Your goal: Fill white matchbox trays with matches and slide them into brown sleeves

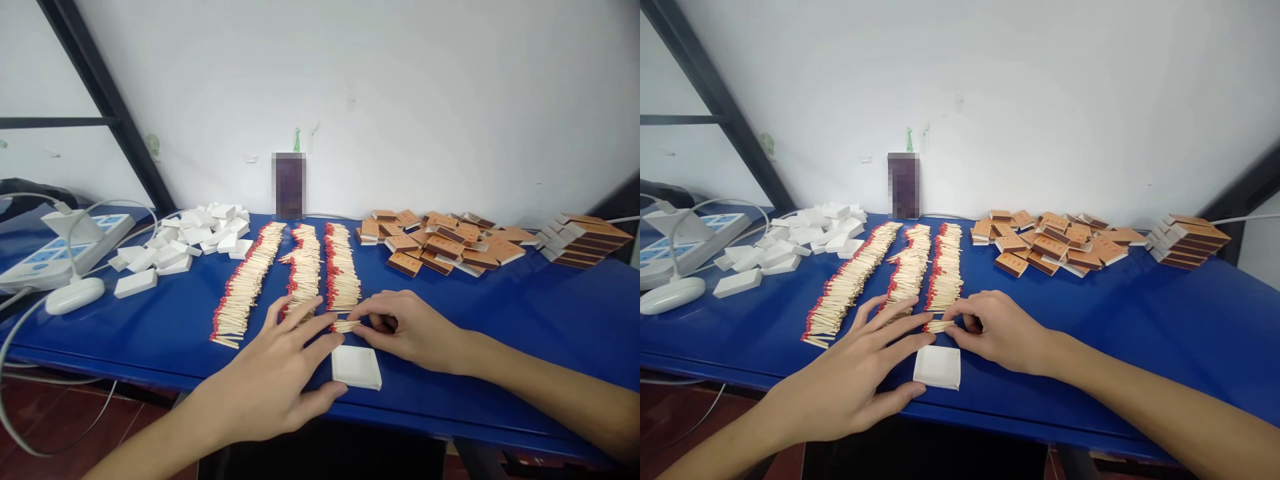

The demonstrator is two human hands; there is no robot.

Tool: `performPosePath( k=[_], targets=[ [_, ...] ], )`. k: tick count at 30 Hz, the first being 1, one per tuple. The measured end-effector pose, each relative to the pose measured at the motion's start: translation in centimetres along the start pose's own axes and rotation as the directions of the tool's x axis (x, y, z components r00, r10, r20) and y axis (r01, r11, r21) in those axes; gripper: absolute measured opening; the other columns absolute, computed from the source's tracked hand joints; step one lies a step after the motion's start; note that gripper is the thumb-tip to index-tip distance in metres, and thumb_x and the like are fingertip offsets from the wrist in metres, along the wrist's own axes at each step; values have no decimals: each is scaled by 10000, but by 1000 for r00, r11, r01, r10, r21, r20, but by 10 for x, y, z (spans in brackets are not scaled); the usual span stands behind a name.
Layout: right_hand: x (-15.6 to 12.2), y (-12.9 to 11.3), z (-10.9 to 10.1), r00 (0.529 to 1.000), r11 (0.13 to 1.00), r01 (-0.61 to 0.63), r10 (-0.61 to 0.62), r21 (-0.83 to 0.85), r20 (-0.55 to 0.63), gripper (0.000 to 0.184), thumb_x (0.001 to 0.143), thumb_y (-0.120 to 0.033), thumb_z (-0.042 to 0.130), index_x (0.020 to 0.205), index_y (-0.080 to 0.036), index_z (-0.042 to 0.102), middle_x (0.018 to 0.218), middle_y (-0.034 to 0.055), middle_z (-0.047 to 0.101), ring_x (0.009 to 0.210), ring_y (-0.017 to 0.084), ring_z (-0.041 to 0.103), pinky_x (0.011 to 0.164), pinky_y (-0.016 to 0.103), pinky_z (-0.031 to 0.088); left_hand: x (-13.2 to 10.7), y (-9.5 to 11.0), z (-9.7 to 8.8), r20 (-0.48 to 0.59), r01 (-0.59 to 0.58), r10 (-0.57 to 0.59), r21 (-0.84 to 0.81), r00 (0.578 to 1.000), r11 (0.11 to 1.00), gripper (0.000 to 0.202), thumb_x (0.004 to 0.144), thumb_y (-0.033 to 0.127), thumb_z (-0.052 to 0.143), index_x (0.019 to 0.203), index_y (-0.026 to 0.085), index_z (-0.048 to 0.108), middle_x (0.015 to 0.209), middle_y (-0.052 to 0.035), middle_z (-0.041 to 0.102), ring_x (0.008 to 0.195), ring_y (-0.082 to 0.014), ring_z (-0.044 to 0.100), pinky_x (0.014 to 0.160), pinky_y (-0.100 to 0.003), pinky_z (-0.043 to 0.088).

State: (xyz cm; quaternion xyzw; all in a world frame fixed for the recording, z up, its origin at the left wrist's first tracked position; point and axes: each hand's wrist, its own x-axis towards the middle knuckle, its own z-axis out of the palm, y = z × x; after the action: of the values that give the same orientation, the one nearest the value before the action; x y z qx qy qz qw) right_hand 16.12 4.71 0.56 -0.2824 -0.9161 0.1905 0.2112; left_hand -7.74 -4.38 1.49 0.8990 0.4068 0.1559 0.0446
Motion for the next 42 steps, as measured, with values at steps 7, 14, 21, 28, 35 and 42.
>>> performPosePath(
  k=[7,14,21,28,35,42],
  targets=[
    [-2,1,2,999,1000,17,-17,-8,-35,198,930,-288,593,971,-179,753,547,-51,512,487,92,467,537,224,373,0,0,0,12,-3,3,-5,1000,1000,397,1010,452,507,1339,234,558,1449,-57,563,1434,-322,390,1192,-579,237],
    [2,-1,-1,999,998,-34,33,45,33,212,941,-303,586,924,-198,769,538,-49,502,471,91,444,500,211,353,0,-1,0,-5,-34,34,9,999,999,399,1010,452,515,1329,218,567,1434,-63,565,1439,-299,388,1203,-541,254],
    [1,-3,-1,998,998,-59,58,33,36,197,935,-304,597,868,-191,745,538,-54,490,482,93,450,518,214,358,0,-2,1,-7,-31,31,22,999,999,414,996,453,535,1332,212,568,1434,-84,567,1440,-313,391,1193,-563,274],
    [-1,-2,2,1000,1000,11,-11,-12,-17,160,933,-250,600,914,-194,749,543,-53,526,500,96,485,555,221,368,2,-3,1,-12,-52,52,12,999,999,404,999,449,539,1315,201,577,1379,-80,598,1418,-301,421,1193,-554,278],
    [-2,-1,3,999,998,44,-45,-48,-28,171,946,-250,593,973,-218,759,582,-39,576,547,112,523,577,229,372,1,-3,0,-38,-63,64,12,997,998,405,986,440,566,1308,195,589,1347,-84,615,1404,-295,435,1196,-527,285],
    [0,-5,0,995,995,-65,70,-77,70,139,949,-261,588,955,-196,711,570,-61,495,537,117,478,590,243,360,1,-2,2,-27,-55,56,26,998,998,408,991,450,550,1306,194,586,1367,-91,600,1408,-306,424,1183,-546,293]
  ],
)
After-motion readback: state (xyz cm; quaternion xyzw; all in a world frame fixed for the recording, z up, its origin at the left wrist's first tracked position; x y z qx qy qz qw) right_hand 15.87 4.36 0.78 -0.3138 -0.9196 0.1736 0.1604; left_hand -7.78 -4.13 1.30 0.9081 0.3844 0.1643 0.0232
